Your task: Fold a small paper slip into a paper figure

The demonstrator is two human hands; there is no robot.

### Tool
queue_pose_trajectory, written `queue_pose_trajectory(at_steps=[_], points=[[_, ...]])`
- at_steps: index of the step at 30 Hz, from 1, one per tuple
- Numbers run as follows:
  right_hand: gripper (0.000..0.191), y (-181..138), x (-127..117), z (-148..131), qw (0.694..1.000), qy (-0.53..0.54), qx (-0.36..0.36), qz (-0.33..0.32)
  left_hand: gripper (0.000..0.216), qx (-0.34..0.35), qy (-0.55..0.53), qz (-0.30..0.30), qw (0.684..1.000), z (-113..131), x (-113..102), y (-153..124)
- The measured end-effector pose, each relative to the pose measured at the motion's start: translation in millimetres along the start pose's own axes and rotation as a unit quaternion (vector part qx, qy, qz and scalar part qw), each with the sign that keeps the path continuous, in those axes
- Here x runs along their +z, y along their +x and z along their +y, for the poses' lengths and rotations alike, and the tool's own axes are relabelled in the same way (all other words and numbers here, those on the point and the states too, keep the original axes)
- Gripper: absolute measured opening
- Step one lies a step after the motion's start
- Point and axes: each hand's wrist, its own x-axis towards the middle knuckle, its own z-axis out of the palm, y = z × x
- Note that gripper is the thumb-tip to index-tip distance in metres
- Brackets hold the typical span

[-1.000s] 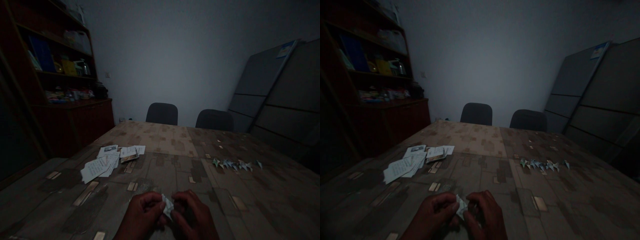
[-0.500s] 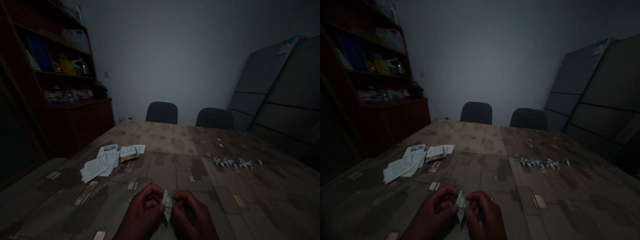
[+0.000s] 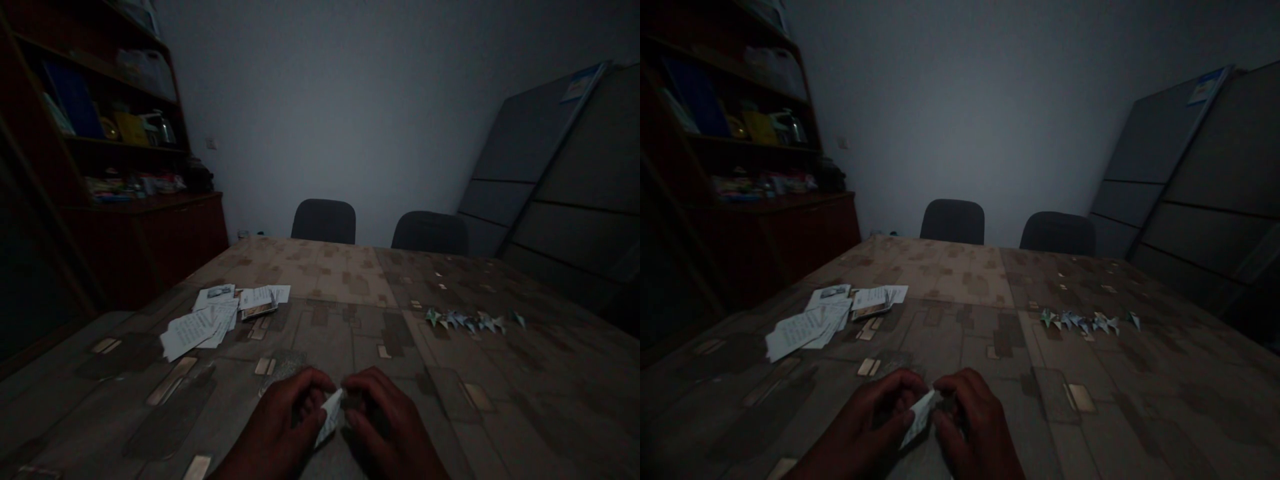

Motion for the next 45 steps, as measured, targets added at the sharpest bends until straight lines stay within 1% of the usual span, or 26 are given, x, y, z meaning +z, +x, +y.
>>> queue_pose_trajectory(at_steps=[3, 5, 8, 11, 13, 15, 17, 19, 21, 22, 24, 25, 27, 29, 30, 34, 36, 41, 45], points=[[0.026, 1, 1, 1, 1.0, 0.018, -0.01, -0.008, 0.017, -0.004, 0.017, -0.03, 0.999, 0, 0, 0], [0.021, 2, 3, 1, 1.0, 0.024, 0.002, -0.005, 0.02, -0.01, 0.013, -0.033, 0.999, 1, 1, 1], [0.015, 3, 7, 1, 0.998, 0.032, 0.057, 0.008, 0.023, -0.025, -0.039, -0.005, 0.999, 1, 3, 3], [0.014, 3, 9, -2, 0.989, 0.075, 0.128, 0.012, 0.029, -0.035, -0.121, 0.036, 0.991, -4, 1, 9], [0.009, 3, 10, -5, 0.979, 0.118, 0.158, 0.039, 0.033, -0.042, -0.184, 0.06, 0.98, -9, 0, 12], [0.01, 4, 10, -6, 0.967, 0.161, 0.178, 0.086, 0.036, -0.064, -0.251, 0.068, 0.963, -15, 0, 15], [0.014, 4, 12, -6, 0.954, 0.197, 0.19, 0.124, 0.039, -0.105, -0.313, 0.045, 0.943, -21, 4, 16], [0.017, 3, 14, -4, 0.947, 0.215, 0.192, 0.141, 0.039, -0.127, -0.358, 0.015, 0.925, -26, 9, 15], [0.015, 1, 16, -1, 0.953, 0.206, 0.18, 0.133, 0.041, -0.118, -0.372, 0.013, 0.921, -29, 15, 13], [0.014, 0, 17, 0, 0.96, 0.185, 0.167, 0.125, 0.043, -0.113, -0.358, 0.025, 0.926, -30, 16, 13], [0.012, -3, 17, 3, 0.98, 0.109, 0.123, 0.112, 0.044, -0.105, -0.315, 0.059, 0.942, -28, 18, 12], [0.016, -4, 17, 4, 0.988, 0.063, 0.088, 0.107, 0.042, -0.105, -0.286, 0.071, 0.95, -26, 17, 12], [0.033, -5, 15, 7, 0.995, -0.017, 0.003, 0.096, 0.034, -0.106, -0.229, 0.078, 0.964, -20, 14, 12], [0.045, -5, 14, 8, 0.993, -0.062, -0.066, 0.081, 0.025, -0.098, -0.175, 0.074, 0.977, -12, 12, 11], [0.046, -6, 14, 8, 0.991, -0.072, -0.085, 0.072, 0.022, -0.092, -0.152, 0.076, 0.981, -9, 12, 10], [0.035, -5, 15, 8, 0.99, -0.088, -0.088, 0.058, 0.015, -0.079, -0.095, 0.095, 0.988, -2, 13, 7], [0.035, -5, 17, 8, 0.991, -0.092, -0.081, 0.059, 0.015, -0.075, -0.083, 0.094, 0.989, -2, 14, 6], [0.029, -5, 18, 8, 0.991, -0.102, -0.066, 0.053, 0.024, -0.054, -0.091, 0.056, 0.993, -5, 14, 4], [0.025, -5, 17, 8, 0.99, -0.112, -0.061, 0.057, 0.027, -0.047, -0.099, 0.071, 0.991, -8, 17, 2]])
